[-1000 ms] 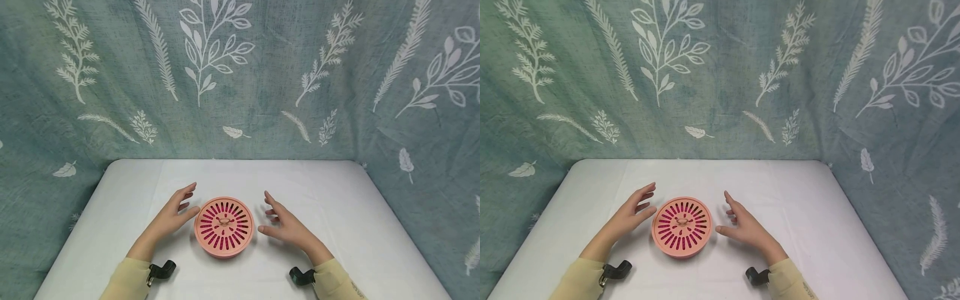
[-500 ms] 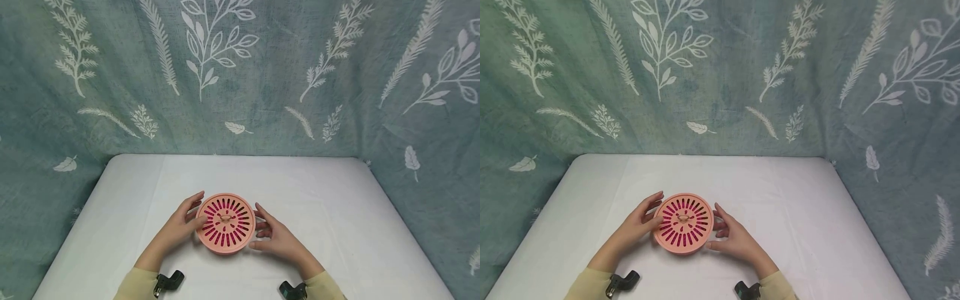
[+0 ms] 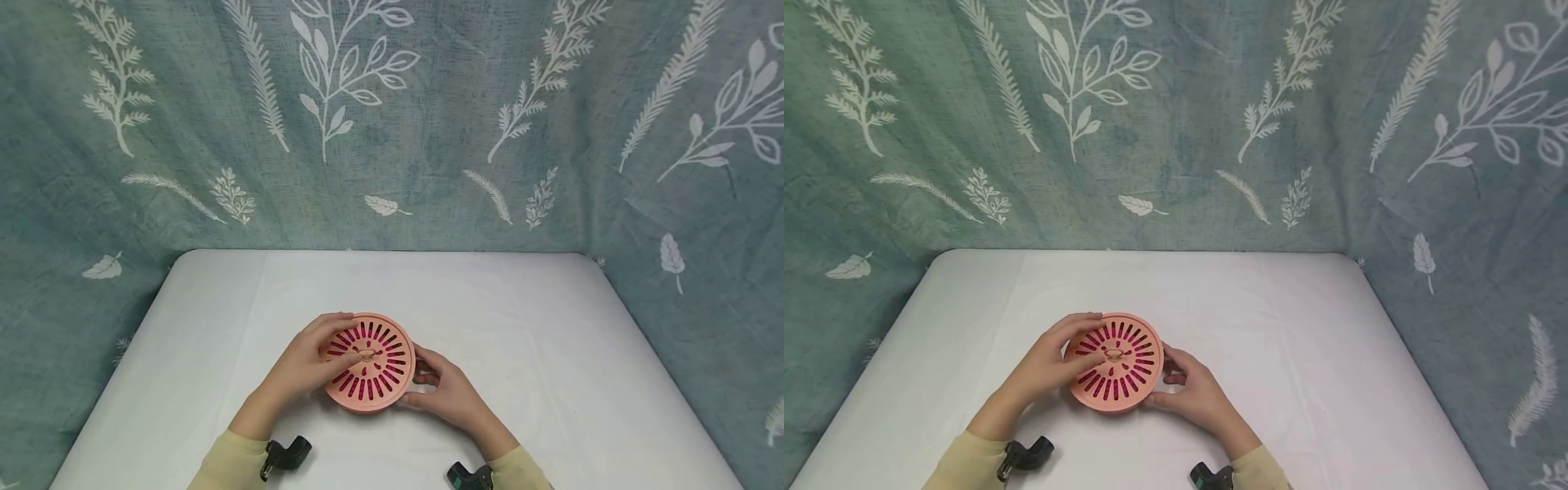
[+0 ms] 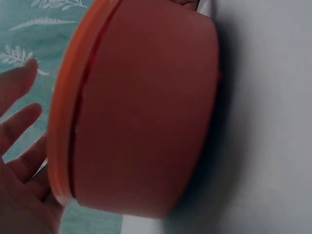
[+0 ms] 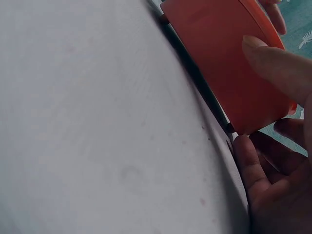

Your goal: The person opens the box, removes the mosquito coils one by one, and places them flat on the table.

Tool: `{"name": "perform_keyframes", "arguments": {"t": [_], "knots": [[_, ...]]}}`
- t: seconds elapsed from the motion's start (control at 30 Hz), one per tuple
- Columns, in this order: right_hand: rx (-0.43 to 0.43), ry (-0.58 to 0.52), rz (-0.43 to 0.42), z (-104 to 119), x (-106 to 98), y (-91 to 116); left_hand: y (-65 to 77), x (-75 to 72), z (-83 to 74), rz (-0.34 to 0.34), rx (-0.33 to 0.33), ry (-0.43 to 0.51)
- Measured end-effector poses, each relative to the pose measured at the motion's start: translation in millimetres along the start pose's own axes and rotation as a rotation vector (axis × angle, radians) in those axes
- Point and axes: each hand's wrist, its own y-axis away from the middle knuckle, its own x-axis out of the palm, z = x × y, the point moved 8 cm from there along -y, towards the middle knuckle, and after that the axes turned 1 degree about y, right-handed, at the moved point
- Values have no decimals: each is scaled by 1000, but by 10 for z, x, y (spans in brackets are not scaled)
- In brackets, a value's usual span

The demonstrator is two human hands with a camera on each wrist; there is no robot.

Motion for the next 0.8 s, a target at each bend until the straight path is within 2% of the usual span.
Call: {"name": "perform_keyframes", "arguments": {"t": [0.13,0.3,0.47,0.67,0.8], "knots": [[-14,4,-10,125,-21,34,-80,62,-181,39,69,-57],[-36,0,3,322,-41,96,-116,144,-288,103,147,-87],[-47,9,-10,320,-31,91,-119,165,-342,146,178,-143],[-31,27,-4,300,-30,79,-153,206,-341,152,189,-197],[-25,50,-8,159,-18,45,-161,234,-325,157,195,-218]]}}
